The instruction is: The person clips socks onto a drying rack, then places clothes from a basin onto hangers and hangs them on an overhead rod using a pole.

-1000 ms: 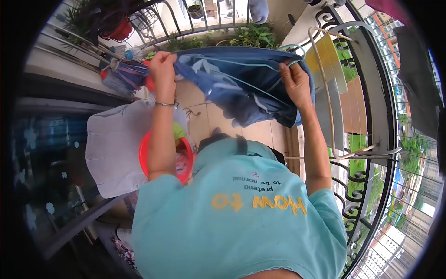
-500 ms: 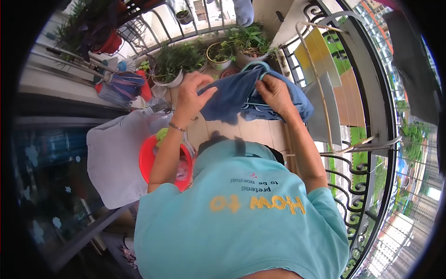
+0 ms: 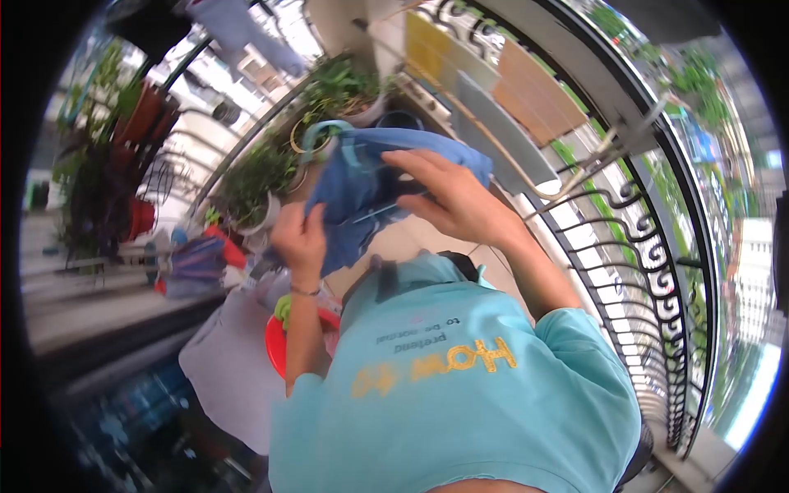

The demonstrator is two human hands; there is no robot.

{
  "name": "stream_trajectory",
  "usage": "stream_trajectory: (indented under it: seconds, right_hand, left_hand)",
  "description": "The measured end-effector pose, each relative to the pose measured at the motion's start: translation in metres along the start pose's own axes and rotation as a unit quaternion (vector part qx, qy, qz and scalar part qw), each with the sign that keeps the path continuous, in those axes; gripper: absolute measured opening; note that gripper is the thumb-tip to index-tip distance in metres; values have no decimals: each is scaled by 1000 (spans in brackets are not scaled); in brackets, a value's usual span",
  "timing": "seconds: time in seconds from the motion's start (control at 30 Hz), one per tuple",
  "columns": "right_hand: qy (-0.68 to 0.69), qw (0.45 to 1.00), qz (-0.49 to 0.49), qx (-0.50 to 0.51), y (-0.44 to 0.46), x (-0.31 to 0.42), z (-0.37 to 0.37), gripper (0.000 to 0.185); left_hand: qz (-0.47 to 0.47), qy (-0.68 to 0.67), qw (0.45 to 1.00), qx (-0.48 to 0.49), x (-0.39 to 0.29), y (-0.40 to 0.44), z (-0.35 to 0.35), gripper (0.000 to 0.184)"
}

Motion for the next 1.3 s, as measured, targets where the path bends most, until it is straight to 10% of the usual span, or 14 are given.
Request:
stream_trajectory:
  seconds: [0.13,0.23,0.47,0.73,1.0,1.3]
  right_hand:
    - [-86,961,43,-259,-100,-35,-100,28]
    - [13,835,243,-494,-229,-152,-137,23]
    - [-140,649,577,-476,-374,-363,-133,82]
    - [-87,674,600,-421,-393,-435,-129,42]
    - [93,867,286,-398,-322,-233,-69,18]
    - [179,918,297,-192,-154,-74,78,27]
  left_hand:
    - [-47,-15,995,-85,18,-2,-37,25]
    - [-50,54,991,-112,-10,2,-63,23]
    - [75,216,962,-151,-88,10,-92,18]
    - [90,240,959,-121,-101,1,-104,18]
    - [102,237,952,-166,-101,-8,-131,16]
    - [172,189,958,-128,-94,-42,-159,11]
Point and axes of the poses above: each hand's wrist, its own y-axis towards the middle knuckle, its own z-axis out of the palm, x = y × z, the point moved 9 cm from there along y, towards the middle knuckle, and after that the axes turned 6 degrees about x, right-handed, at the moved point
